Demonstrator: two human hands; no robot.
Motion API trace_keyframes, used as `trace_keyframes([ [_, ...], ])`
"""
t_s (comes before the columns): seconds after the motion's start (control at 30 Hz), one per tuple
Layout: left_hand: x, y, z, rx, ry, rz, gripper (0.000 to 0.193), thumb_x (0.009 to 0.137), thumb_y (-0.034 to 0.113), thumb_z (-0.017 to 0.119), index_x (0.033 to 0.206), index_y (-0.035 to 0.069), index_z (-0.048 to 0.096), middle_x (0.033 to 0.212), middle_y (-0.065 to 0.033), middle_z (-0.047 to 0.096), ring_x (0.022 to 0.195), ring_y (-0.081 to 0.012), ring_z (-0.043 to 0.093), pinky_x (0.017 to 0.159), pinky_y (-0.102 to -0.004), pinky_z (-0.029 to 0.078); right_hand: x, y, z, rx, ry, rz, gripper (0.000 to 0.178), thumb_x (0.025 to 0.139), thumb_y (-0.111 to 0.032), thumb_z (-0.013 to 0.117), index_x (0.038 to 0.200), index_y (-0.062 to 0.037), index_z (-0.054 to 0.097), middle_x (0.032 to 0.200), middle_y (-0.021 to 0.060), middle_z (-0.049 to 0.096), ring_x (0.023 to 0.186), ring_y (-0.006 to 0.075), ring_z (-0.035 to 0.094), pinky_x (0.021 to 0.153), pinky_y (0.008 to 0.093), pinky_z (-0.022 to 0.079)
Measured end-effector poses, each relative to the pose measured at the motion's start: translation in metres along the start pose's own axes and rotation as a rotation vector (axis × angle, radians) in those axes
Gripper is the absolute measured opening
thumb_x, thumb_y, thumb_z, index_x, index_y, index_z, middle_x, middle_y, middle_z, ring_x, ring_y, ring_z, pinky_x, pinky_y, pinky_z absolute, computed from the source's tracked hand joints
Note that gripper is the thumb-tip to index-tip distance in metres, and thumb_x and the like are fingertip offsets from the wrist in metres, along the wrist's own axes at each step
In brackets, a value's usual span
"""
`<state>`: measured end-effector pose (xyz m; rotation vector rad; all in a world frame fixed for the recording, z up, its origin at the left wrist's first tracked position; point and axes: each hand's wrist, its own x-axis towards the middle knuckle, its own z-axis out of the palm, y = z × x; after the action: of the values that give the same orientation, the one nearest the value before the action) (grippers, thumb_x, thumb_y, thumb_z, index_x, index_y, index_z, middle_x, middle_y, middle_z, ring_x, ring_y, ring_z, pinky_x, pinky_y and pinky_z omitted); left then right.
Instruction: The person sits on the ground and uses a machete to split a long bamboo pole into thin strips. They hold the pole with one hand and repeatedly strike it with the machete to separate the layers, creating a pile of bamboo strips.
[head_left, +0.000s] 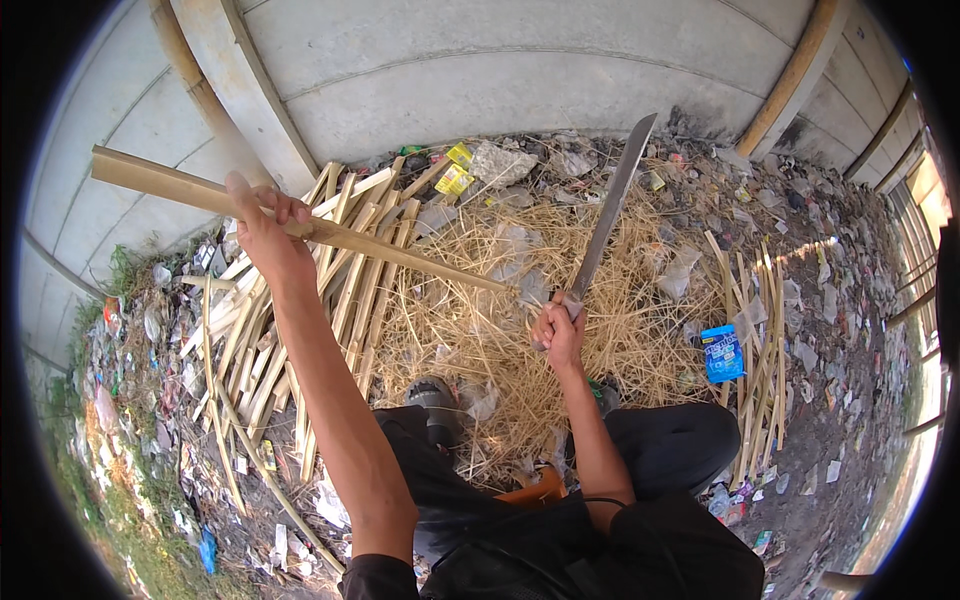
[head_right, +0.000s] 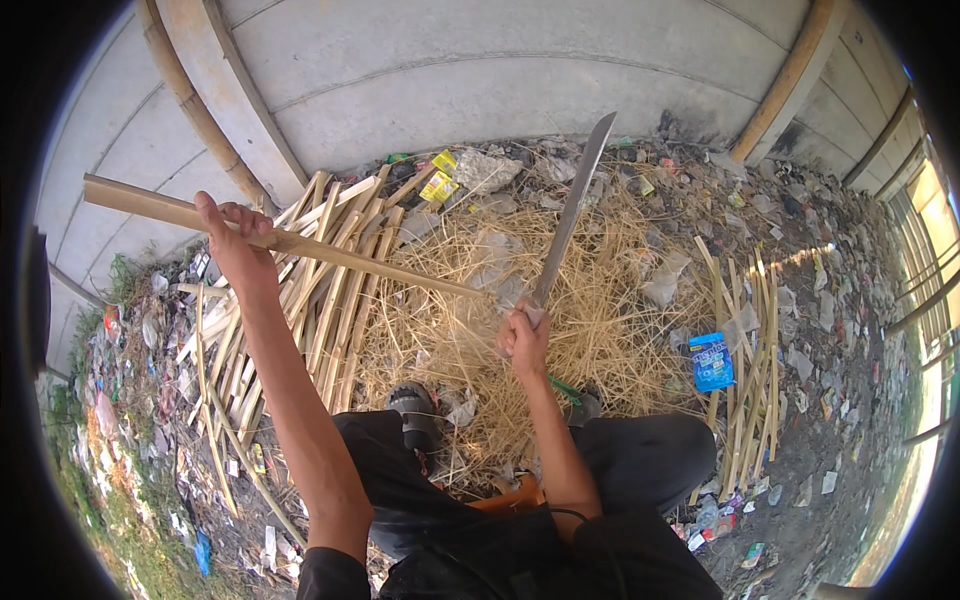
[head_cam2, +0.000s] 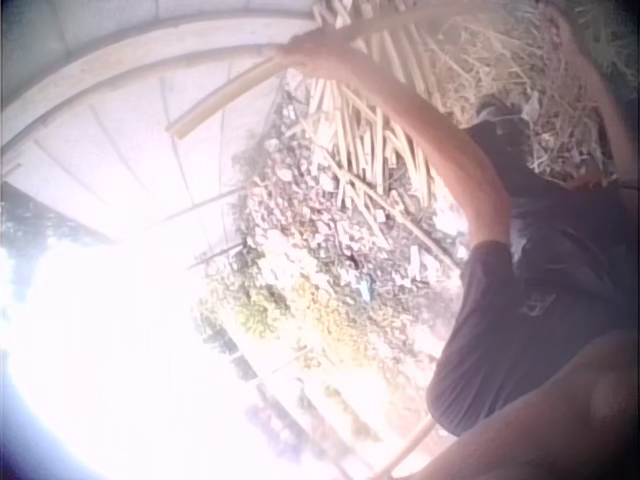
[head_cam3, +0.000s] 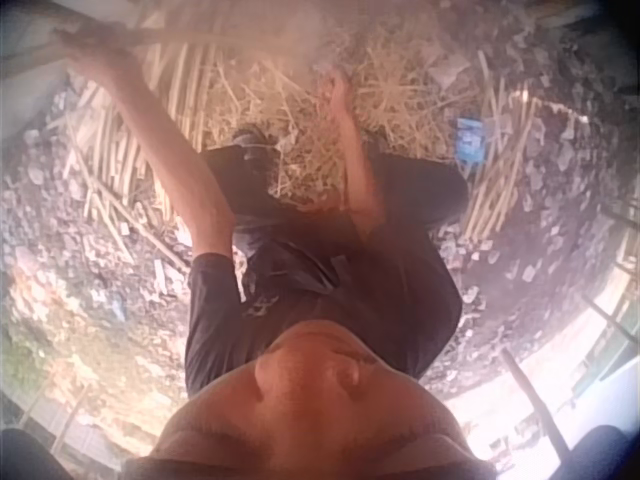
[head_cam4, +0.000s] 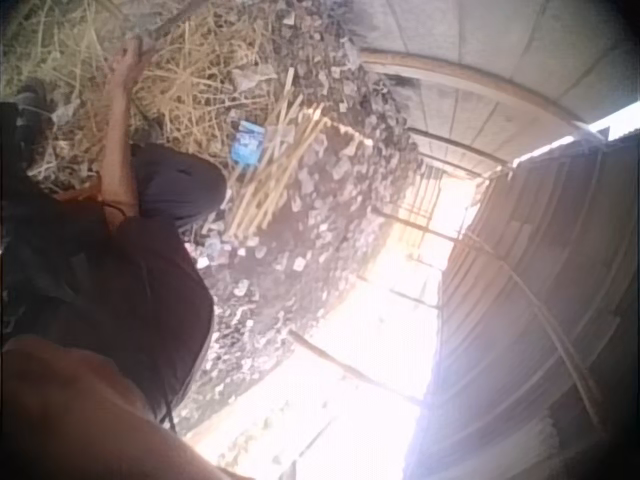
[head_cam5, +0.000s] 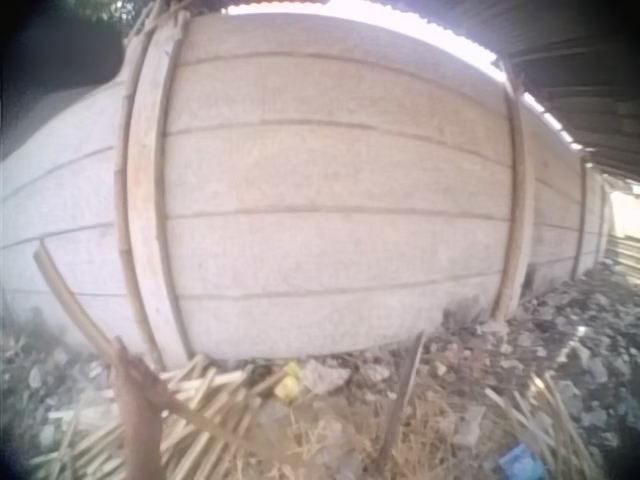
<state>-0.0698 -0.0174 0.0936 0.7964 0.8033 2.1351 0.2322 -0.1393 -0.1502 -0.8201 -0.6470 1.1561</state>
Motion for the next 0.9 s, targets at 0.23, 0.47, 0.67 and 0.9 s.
trace_keyframes([
  [0.23,-0.003,-0.002,-0.010,0.001,0.024,-0.068,0.055,0.092,0.059,0.069,0.076,0.012,0.044,0.064,0.0008,0.036,0.057,-0.0138,0.040,0.055,-0.0294,0.037,-0.040,0.121,-0.065,-0.298,0.158,0.889,0.027,0.094,-0.013,0.057,0.073,-0.0145,0.040,0.052,-0.0039,0.037,0.041,0.0080,0.032,0.048,0.0321,0.039],
  [0.47,0.017,-0.007,-0.035,-0.013,0.099,-0.037,0.054,0.092,0.058,0.069,0.082,0.012,0.044,0.063,0.0009,0.036,0.055,-0.0114,0.037,0.053,-0.0266,0.037,-0.035,0.127,-0.070,-0.204,0.088,0.860,0.025,0.097,-0.024,0.060,0.078,-0.0101,0.051,0.055,-0.0027,0.041,0.043,0.0116,0.040,0.050,0.0341,0.042],
  [0.67,0.012,-0.006,-0.032,-0.025,0.073,-0.075,0.052,0.094,0.060,0.065,0.087,0.014,0.045,0.059,0.0027,0.033,0.052,-0.0104,0.035,0.050,-0.0245,0.032,-0.044,0.114,-0.070,-0.542,0.176,0.585,0.034,0.101,-0.031,0.062,0.076,-0.0140,0.047,0.057,-0.0029,0.042,0.044,0.0094,0.039,0.048,0.0321,0.040],
  [0.9,0.012,-0.004,-0.037,0.029,0.117,-0.041,0.052,0.093,0.061,0.065,0.084,0.014,0.044,0.057,0.0041,0.031,0.050,-0.0085,0.033,0.049,-0.0246,0.031,-0.004,0.014,-0.002,-0.235,0.102,0.050,0.033,0.101,-0.027,0.062,0.078,-0.0089,0.048,0.059,-0.0025,0.046,0.045,0.0074,0.042,0.043,0.0284,0.035],
])
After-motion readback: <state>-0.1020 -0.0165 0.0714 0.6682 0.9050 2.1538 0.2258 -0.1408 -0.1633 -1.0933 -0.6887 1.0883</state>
